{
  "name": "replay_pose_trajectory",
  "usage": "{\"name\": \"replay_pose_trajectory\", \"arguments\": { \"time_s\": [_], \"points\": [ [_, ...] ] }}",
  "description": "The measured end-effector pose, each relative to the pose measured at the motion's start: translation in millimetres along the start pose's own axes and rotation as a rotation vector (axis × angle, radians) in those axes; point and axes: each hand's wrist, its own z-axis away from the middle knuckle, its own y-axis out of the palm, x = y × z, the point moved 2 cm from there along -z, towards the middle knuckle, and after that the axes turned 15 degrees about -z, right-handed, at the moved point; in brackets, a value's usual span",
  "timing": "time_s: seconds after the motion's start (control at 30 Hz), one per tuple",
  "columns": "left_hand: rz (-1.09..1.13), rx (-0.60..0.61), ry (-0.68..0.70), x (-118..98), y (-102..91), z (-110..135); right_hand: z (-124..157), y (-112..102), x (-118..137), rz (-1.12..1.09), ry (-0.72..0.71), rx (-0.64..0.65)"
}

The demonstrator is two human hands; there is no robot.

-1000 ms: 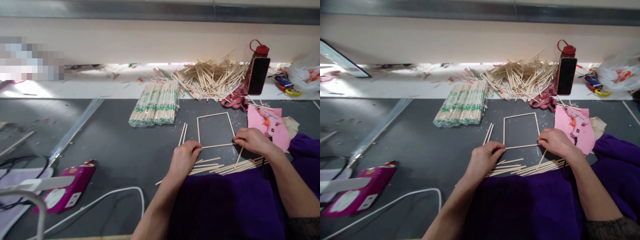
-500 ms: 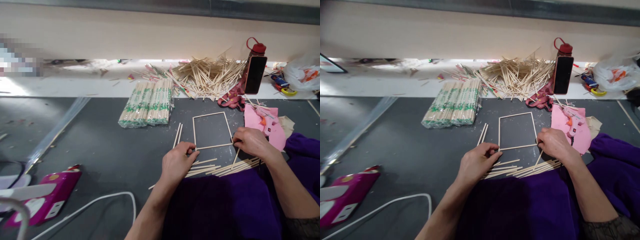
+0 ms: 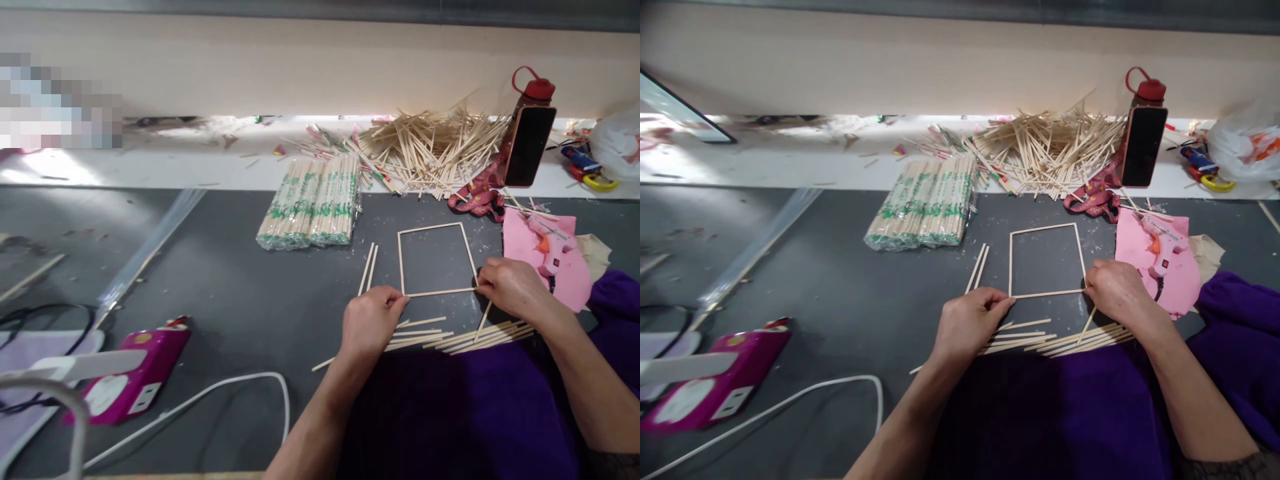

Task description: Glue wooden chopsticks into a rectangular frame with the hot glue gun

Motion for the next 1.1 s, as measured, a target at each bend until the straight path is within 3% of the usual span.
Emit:
{"name": "replay_pose_trajectory", "arguments": {
  "time_s": [1.1],
  "points": [
    [0.054, -0.043, 0.038, -0.8, 0.1, -5.5, 2.6, 7.8, 2.6, 0.05, -0.014, -0.046]
  ]
}}
